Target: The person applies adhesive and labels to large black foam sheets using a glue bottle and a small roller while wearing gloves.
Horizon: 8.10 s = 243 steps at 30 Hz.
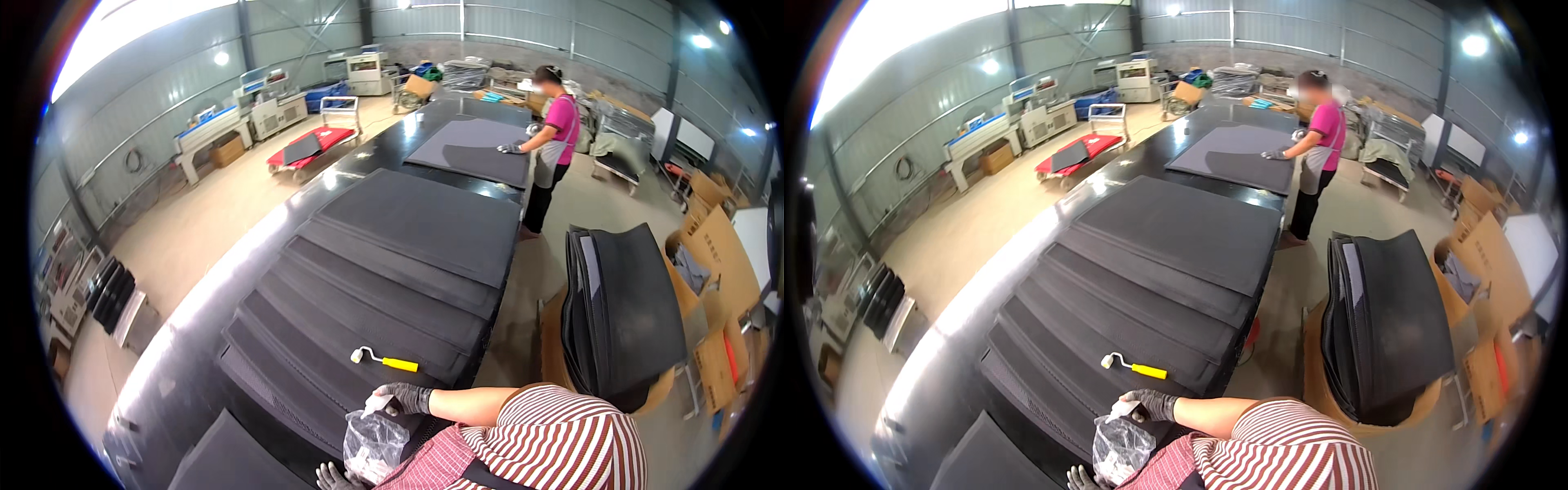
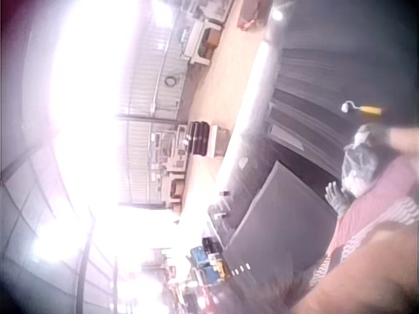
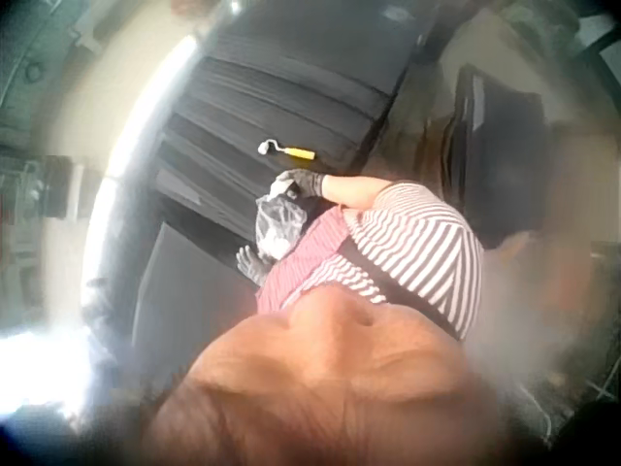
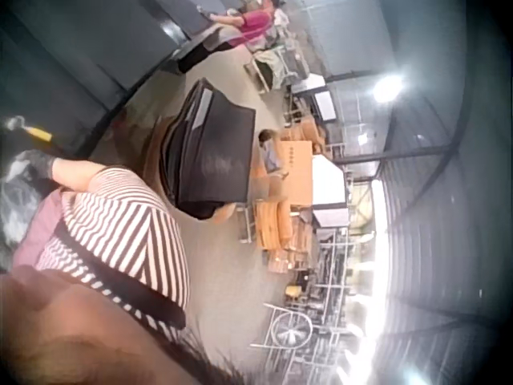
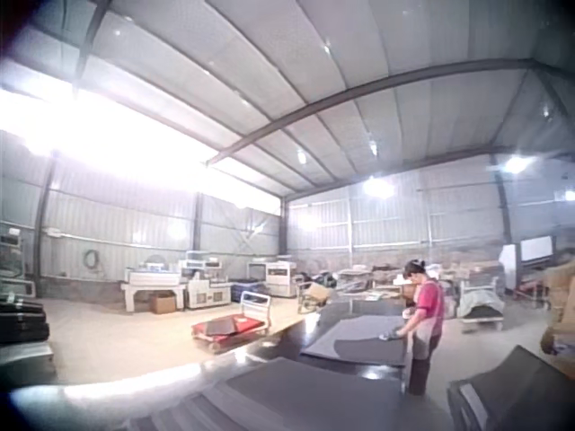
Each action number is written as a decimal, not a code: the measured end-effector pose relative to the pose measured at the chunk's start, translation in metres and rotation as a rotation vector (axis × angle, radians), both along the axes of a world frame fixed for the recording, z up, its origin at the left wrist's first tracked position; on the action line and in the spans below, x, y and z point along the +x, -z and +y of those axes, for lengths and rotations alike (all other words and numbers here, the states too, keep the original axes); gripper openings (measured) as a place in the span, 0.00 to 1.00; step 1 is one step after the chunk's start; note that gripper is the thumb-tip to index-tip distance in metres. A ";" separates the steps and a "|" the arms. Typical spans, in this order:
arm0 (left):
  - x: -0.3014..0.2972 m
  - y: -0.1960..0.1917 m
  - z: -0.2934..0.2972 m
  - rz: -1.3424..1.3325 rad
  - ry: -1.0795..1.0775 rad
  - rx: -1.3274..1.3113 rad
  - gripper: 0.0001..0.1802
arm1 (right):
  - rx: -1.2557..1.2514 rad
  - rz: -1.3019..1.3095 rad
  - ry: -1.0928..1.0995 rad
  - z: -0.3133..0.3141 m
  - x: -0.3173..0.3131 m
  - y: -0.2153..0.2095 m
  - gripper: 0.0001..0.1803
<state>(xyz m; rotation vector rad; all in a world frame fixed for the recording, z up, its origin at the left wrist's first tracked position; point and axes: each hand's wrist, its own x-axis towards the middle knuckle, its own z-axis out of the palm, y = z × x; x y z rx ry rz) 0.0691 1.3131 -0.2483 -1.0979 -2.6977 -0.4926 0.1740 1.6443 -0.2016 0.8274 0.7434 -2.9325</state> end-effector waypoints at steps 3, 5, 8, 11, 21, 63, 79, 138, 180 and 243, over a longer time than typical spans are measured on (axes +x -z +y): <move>-0.005 0.009 -0.006 0.029 0.031 0.015 0.38 | 0.050 0.041 -0.020 -0.003 0.004 0.000 0.16; -0.006 0.015 -0.009 0.064 0.017 0.023 0.38 | 0.069 0.019 -0.019 -0.007 0.004 0.000 0.17; -0.005 0.015 -0.009 0.094 -0.005 0.023 0.36 | 0.075 0.024 0.004 -0.007 0.004 -0.001 0.16; 0.000 0.009 -0.003 0.081 -0.008 0.045 0.36 | 0.078 0.034 -0.009 -0.002 0.004 0.005 0.16; 0.012 -0.002 -0.008 -0.025 -0.109 -0.005 0.35 | 0.047 0.127 -0.076 0.004 -0.005 0.012 0.19; -0.010 -0.194 0.136 -1.007 0.202 1.286 0.15 | 0.663 0.340 -0.674 -0.100 -0.006 -0.148 0.27; -0.011 -0.232 0.151 -0.958 0.370 1.024 0.11 | 0.537 0.342 -0.487 -0.093 -0.025 -0.116 0.20; -0.043 -0.389 0.129 -0.048 0.840 0.544 0.15 | 0.397 0.232 0.080 -0.004 0.019 -0.118 0.24; -0.070 -0.060 0.047 -0.500 -0.189 0.173 0.19 | 0.236 0.124 -0.035 0.011 0.038 -0.025 0.29; 0.081 -0.133 0.432 -0.396 0.231 0.147 0.38 | 0.447 0.057 0.514 0.200 0.343 -0.116 0.21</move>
